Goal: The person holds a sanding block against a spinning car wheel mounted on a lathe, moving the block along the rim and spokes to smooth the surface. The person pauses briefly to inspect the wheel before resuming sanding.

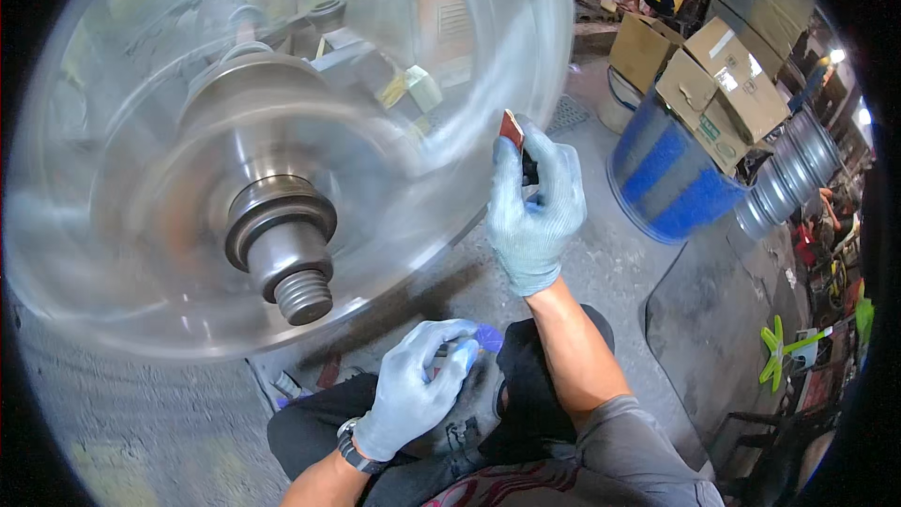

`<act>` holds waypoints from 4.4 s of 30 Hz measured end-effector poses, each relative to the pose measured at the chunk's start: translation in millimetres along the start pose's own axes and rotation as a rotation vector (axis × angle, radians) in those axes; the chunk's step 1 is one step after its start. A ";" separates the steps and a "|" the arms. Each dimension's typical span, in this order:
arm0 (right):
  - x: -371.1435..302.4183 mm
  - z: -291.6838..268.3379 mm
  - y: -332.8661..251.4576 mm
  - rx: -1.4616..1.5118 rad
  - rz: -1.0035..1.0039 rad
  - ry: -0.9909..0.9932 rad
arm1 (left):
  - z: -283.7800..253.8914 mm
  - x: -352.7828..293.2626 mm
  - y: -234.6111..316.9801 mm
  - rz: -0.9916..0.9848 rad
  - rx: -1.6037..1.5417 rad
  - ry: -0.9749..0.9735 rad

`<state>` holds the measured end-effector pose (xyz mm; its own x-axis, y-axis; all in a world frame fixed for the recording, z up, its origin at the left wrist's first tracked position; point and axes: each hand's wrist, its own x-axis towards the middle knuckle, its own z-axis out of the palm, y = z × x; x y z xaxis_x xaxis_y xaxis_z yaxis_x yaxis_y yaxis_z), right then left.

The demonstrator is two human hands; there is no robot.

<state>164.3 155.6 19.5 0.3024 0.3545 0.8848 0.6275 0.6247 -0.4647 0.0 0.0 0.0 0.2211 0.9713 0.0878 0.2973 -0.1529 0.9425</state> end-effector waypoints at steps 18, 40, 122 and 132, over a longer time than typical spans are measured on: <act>10.1 -5.6 13.4 -0.010 0.120 0.028 | 1.7 1.3 -0.7 0.026 0.014 0.008; 14.4 -7.4 28.1 0.025 0.122 0.069 | 3.4 1.4 -6.7 0.074 0.034 0.017; -9.6 10.6 -19.5 0.009 -0.056 -0.042 | 0.2 -1.7 -5.8 0.060 -0.053 0.014; -11.3 13.0 -25.9 0.021 -0.085 -0.052 | 0.1 -2.4 -3.1 0.056 -0.066 0.017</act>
<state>135.4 144.5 21.1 0.2103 0.3351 0.9184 0.6344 0.6680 -0.3890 -1.4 -1.9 -3.2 0.2197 0.9646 0.1459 0.2234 -0.1953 0.9550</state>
